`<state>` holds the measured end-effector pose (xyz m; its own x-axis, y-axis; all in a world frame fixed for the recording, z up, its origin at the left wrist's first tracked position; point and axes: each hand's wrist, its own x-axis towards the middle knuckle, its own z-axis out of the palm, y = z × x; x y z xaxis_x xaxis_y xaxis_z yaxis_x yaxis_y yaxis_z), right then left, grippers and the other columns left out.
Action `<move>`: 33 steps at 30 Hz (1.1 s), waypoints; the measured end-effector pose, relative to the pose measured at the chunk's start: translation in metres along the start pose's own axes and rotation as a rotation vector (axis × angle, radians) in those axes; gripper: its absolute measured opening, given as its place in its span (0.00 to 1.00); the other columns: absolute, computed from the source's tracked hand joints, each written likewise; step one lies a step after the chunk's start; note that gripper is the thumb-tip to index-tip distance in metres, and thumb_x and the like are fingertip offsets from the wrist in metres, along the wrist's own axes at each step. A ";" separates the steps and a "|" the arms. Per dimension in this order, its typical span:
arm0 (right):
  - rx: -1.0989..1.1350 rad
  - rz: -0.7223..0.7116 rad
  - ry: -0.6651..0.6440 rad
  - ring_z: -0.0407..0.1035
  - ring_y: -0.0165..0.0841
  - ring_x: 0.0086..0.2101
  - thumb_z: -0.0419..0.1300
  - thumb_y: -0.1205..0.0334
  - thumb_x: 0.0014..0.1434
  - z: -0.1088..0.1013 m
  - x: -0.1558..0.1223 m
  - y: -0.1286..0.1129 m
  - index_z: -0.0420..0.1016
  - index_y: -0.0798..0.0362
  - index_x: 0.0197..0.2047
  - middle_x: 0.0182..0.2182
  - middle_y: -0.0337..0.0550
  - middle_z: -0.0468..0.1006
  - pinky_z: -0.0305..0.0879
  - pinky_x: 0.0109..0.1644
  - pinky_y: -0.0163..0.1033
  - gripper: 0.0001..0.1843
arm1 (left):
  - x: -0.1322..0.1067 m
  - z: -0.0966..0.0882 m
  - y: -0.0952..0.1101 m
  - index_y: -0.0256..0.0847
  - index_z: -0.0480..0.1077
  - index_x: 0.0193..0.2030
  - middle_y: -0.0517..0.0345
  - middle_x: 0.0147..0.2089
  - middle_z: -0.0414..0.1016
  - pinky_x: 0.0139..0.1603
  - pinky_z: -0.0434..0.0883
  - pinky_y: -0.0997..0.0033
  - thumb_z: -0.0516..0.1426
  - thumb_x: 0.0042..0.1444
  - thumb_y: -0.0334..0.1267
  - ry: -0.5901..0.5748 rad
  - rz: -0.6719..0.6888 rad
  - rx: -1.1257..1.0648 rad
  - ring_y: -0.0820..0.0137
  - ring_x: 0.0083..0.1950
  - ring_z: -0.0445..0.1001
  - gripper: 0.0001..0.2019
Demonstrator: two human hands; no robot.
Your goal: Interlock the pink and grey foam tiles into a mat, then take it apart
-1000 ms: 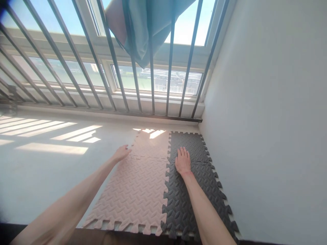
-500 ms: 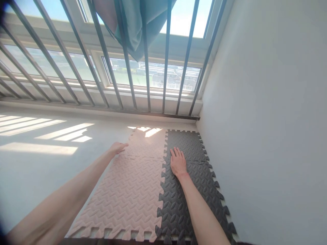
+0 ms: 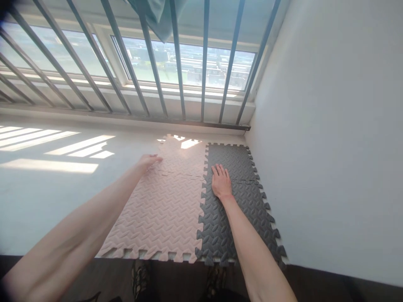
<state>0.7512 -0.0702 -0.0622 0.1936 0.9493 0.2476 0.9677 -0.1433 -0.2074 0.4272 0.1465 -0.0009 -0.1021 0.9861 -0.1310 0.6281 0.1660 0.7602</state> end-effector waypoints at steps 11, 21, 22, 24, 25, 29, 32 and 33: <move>0.014 -0.057 0.007 0.46 0.45 0.78 0.50 0.34 0.74 -0.003 -0.004 -0.002 0.61 0.48 0.79 0.80 0.47 0.57 0.39 0.82 0.57 0.40 | 0.008 0.002 -0.001 0.34 0.80 0.42 0.41 0.47 0.85 0.47 0.75 0.62 0.77 0.38 0.44 -0.013 -0.021 -0.049 0.54 0.49 0.82 0.26; 0.022 -0.042 0.003 0.47 0.46 0.78 0.53 0.27 0.69 -0.004 -0.004 -0.003 0.63 0.47 0.78 0.79 0.47 0.58 0.38 0.82 0.57 0.46 | -0.020 -0.019 0.043 0.37 0.83 0.45 0.54 0.41 0.85 0.49 0.74 0.68 0.74 0.44 0.47 0.070 0.181 0.066 0.60 0.47 0.82 0.22; 0.025 -0.040 0.002 0.47 0.46 0.78 0.54 0.26 0.69 -0.004 -0.004 -0.003 0.63 0.47 0.78 0.79 0.47 0.58 0.38 0.82 0.58 0.46 | -0.023 -0.023 0.047 0.37 0.83 0.46 0.54 0.41 0.85 0.49 0.74 0.68 0.73 0.45 0.47 0.063 0.203 0.041 0.61 0.46 0.82 0.23; 0.027 -0.037 0.000 0.47 0.46 0.78 0.53 0.26 0.69 -0.006 -0.004 -0.004 0.63 0.48 0.78 0.79 0.48 0.58 0.38 0.82 0.58 0.47 | -0.027 -0.033 0.049 0.37 0.82 0.50 0.54 0.42 0.85 0.45 0.74 0.69 0.70 0.47 0.48 -0.014 0.214 -0.029 0.61 0.45 0.81 0.24; 0.027 -0.037 -0.002 0.47 0.46 0.78 0.53 0.26 0.69 -0.007 -0.004 -0.005 0.63 0.48 0.78 0.79 0.48 0.58 0.38 0.81 0.58 0.47 | -0.027 -0.039 0.047 0.37 0.82 0.50 0.53 0.43 0.85 0.43 0.74 0.69 0.70 0.47 0.48 -0.080 0.201 -0.056 0.61 0.45 0.81 0.25; 0.010 -0.047 -0.001 0.47 0.47 0.78 0.53 0.27 0.69 -0.007 -0.005 -0.006 0.63 0.48 0.78 0.79 0.49 0.59 0.39 0.81 0.58 0.47 | -0.027 -0.060 0.023 0.39 0.81 0.49 0.49 0.47 0.85 0.37 0.72 0.69 0.71 0.42 0.50 -0.343 0.074 -0.014 0.58 0.47 0.82 0.28; -0.001 -0.049 0.004 0.47 0.48 0.78 0.53 0.28 0.70 -0.005 -0.006 -0.004 0.63 0.49 0.78 0.79 0.50 0.59 0.39 0.81 0.58 0.46 | -0.032 -0.062 0.003 0.38 0.79 0.50 0.47 0.46 0.85 0.40 0.74 0.66 0.76 0.35 0.48 -0.345 0.028 0.038 0.55 0.49 0.82 0.33; -0.003 -0.049 0.004 0.47 0.48 0.78 0.53 0.28 0.70 -0.005 -0.005 -0.004 0.63 0.49 0.78 0.79 0.50 0.59 0.39 0.81 0.58 0.45 | -0.034 -0.060 -0.003 0.38 0.78 0.51 0.48 0.44 0.85 0.43 0.75 0.65 0.77 0.33 0.47 -0.321 0.052 0.032 0.55 0.49 0.82 0.35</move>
<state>0.7469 -0.0762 -0.0580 0.1464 0.9542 0.2609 0.9765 -0.0973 -0.1921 0.3825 0.1124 0.0390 0.1761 0.9406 -0.2902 0.6508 0.1099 0.7512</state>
